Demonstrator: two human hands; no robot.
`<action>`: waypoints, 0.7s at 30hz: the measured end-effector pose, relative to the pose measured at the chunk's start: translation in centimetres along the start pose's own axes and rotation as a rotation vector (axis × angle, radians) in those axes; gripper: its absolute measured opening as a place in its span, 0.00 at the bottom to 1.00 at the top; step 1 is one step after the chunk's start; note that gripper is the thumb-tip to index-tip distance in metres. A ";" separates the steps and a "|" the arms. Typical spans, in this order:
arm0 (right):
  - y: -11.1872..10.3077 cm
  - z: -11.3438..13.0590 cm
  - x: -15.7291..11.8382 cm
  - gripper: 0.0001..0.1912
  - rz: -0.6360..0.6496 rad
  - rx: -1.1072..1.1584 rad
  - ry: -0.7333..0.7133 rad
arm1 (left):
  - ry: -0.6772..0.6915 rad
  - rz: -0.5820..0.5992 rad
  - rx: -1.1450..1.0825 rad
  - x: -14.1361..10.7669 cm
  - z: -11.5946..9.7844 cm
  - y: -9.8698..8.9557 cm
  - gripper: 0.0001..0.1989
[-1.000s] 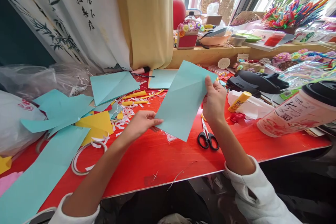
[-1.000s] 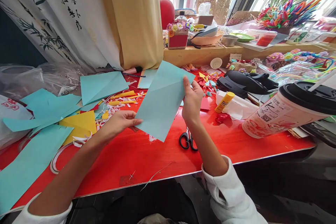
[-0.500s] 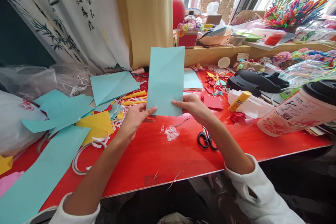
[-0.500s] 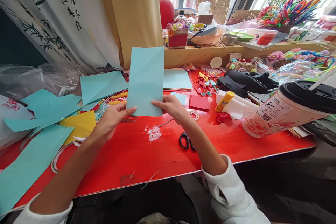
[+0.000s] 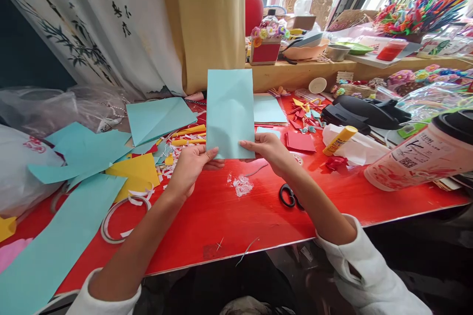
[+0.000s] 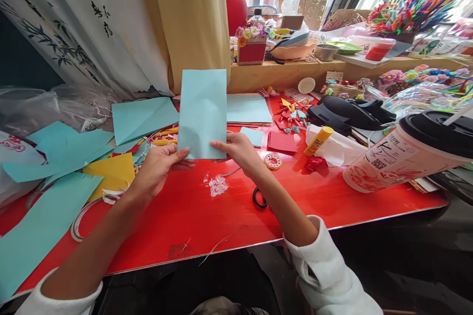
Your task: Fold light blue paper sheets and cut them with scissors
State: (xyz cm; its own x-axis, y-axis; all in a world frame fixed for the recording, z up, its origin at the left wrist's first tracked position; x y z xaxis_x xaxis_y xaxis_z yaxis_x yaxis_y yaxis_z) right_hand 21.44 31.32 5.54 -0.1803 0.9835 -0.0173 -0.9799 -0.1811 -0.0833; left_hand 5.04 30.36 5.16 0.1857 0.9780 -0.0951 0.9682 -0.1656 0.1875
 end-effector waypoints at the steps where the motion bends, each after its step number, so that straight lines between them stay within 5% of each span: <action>1: 0.0 0.1 0.0 0.19 -0.006 -0.014 -0.008 | -0.014 0.015 -0.001 0.0 0.1 0.1 0.17; 9: 0.2 0.3 -0.2 0.18 -0.028 -0.116 -0.029 | -0.006 -0.022 -0.072 0.8 1.0 -0.1 0.22; 15: 0.8 0.1 -0.4 0.16 0.109 -0.074 0.023 | 0.005 -0.042 -0.093 0.7 1.3 -0.6 0.23; 21: 0.1 0.3 -0.5 0.17 0.032 -0.105 0.023 | 0.014 -0.056 -0.064 0.5 0.8 -0.7 0.22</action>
State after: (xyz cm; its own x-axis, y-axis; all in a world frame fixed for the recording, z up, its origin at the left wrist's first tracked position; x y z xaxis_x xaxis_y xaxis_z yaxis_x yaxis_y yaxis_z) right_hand 21.43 30.83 5.89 -0.2078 0.9772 -0.0442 -0.9593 -0.2125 -0.1861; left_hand 4.63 30.85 4.21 0.1291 0.9873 -0.0931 0.9641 -0.1029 0.2447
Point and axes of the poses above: each hand's wrist, its own x-axis towards the middle knuckle, its own y-axis out of the palm, z = x × y, the point moved 9 cm from there along x, towards the middle knuckle, and after that the axes turned 9 degrees about -x, right-handed, at the moved point
